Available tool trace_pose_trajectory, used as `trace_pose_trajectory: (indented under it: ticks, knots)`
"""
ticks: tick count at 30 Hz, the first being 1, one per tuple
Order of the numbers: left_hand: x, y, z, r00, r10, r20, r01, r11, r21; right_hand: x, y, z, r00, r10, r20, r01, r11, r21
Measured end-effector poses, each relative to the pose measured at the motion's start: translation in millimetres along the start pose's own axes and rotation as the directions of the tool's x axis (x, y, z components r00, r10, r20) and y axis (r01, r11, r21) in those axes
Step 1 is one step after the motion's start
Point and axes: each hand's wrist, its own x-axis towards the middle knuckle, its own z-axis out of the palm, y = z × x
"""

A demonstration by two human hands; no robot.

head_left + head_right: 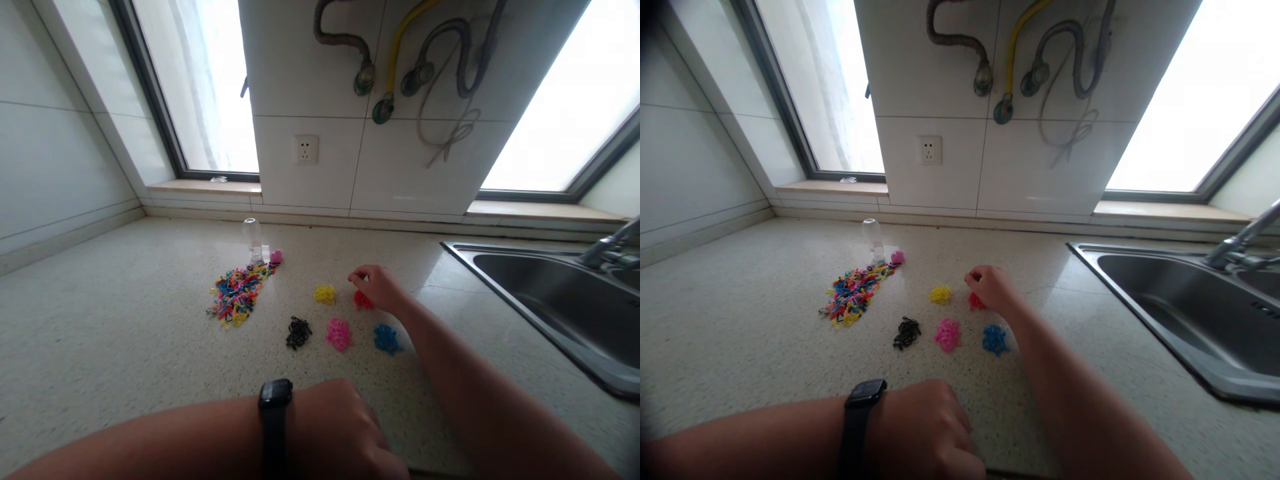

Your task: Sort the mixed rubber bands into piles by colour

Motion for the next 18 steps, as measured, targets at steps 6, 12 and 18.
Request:
trace_pose_trajectory:
  ticks: [6, 12, 18]
  knots:
    - [1.6, 2.7, -3.9, 0.998, -0.050, -0.037, 0.049, 0.998, -0.033, 9.0, 32.9, 0.8, 0.994, 0.108, 0.012, -0.109, 0.976, 0.189]
    - [5.3, -11.1, -63.0, 0.953, -0.294, 0.073, 0.301, 0.946, -0.120, 12.0, 49.1, 3.1, 0.994, 0.070, 0.079, -0.086, 0.971, 0.221]
    - [-30.8, -62.1, -155.9, 0.706, -0.683, 0.188, 0.688, 0.724, 0.045, 12.7, 49.4, 3.1, 0.992, 0.055, 0.111, -0.078, 0.972, 0.220]
